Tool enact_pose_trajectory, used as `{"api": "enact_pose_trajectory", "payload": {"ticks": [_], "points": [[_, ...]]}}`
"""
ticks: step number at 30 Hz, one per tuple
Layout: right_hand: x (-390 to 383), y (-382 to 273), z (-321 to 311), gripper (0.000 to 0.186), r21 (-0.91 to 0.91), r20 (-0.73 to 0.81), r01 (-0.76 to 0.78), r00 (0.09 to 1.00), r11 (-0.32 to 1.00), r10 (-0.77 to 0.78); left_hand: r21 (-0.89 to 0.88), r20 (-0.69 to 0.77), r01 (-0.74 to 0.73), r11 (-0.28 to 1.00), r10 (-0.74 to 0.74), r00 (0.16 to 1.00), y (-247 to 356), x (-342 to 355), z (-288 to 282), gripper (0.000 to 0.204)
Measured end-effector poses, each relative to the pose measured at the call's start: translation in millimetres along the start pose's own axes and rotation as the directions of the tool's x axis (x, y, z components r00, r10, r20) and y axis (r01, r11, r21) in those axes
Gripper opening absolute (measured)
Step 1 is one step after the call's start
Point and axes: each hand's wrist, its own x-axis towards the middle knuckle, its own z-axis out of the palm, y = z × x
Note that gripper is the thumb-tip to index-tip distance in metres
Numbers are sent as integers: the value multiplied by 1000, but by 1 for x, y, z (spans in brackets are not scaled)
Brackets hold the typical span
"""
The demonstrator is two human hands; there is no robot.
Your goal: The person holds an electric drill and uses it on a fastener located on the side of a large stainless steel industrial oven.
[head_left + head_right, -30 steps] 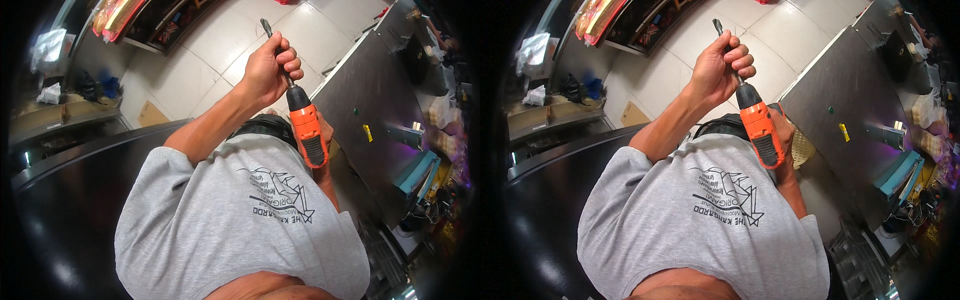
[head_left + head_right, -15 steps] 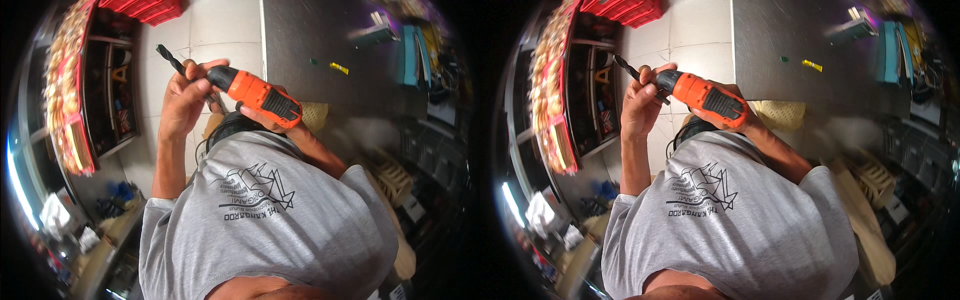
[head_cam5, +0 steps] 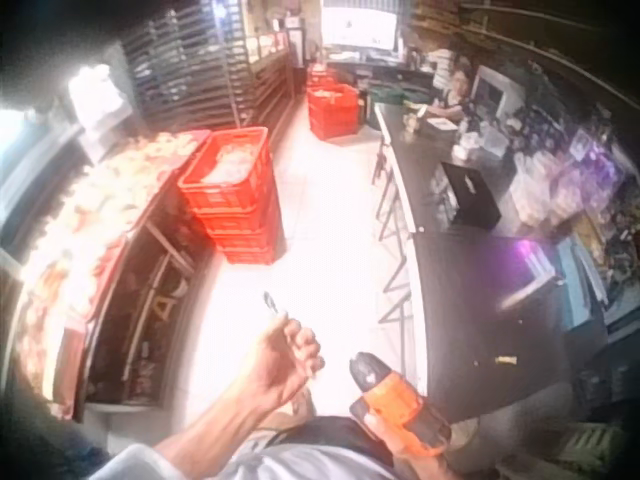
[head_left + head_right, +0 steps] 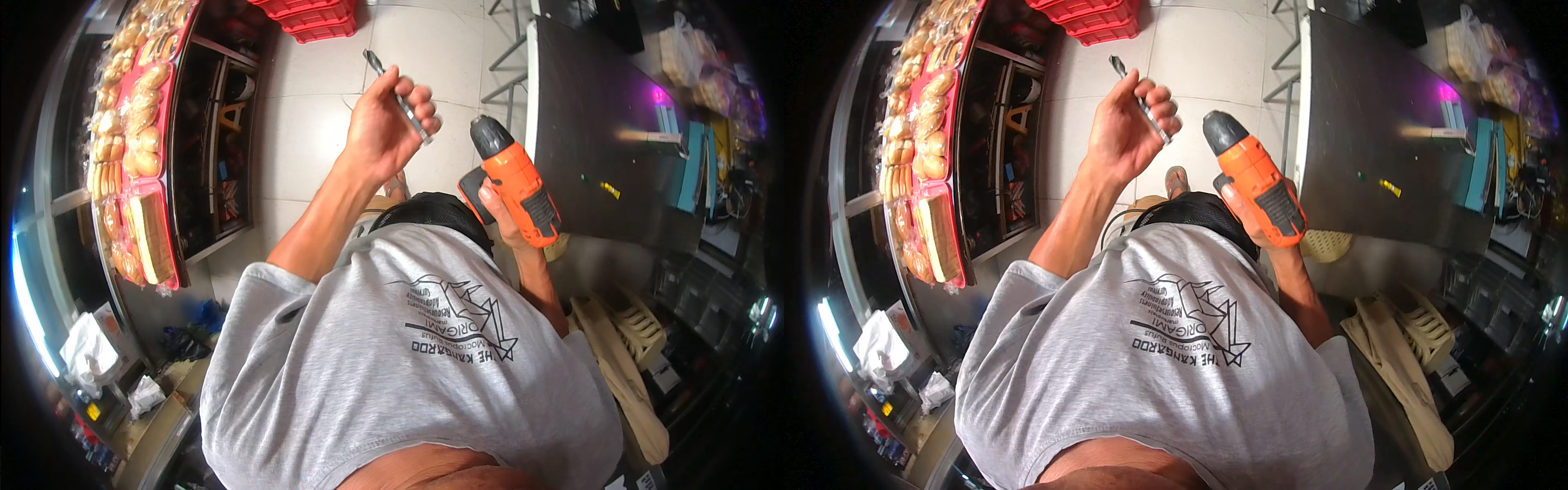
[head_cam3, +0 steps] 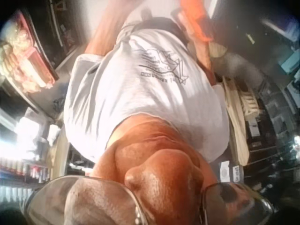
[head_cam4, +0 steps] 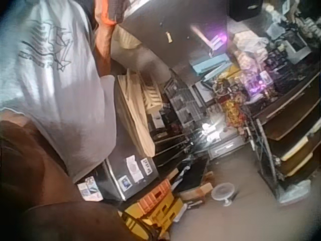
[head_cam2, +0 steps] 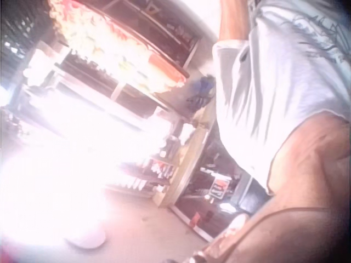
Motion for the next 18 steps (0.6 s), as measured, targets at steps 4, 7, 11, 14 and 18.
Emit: {"api": "enact_pose_trajectory", "payload": {"ticks": [4, 7, 11, 14, 18], "points": [[26, -10, 27, 13, -83, 36, 28, 999, 996, -25, -218, 63, -84, 972, 100, 993, 38, 28, 16, 36], [55, -24, 39, 22, -130, 56, 75, 996, 989, -68, -205, 79, -82, 975, 100, 992, 49, 41, 20, 38], [102, -23, 41, 24, -292, 39, 219, 975, 931, -217, -207, 16, -101, 973, 107, 994, 66, 69, 25, 35], [144, -23, 38, 22, -136, 22, 125, 992, 983, -123, -99, -15, -145, 984, 145, 989, 83, 99, 30, 32], [221, -7, 11, 23, -351, 182, 428, 904, 833, -387, 64, -117, -238, 969, 244, 963, 103, 157, 61, 31]]}}
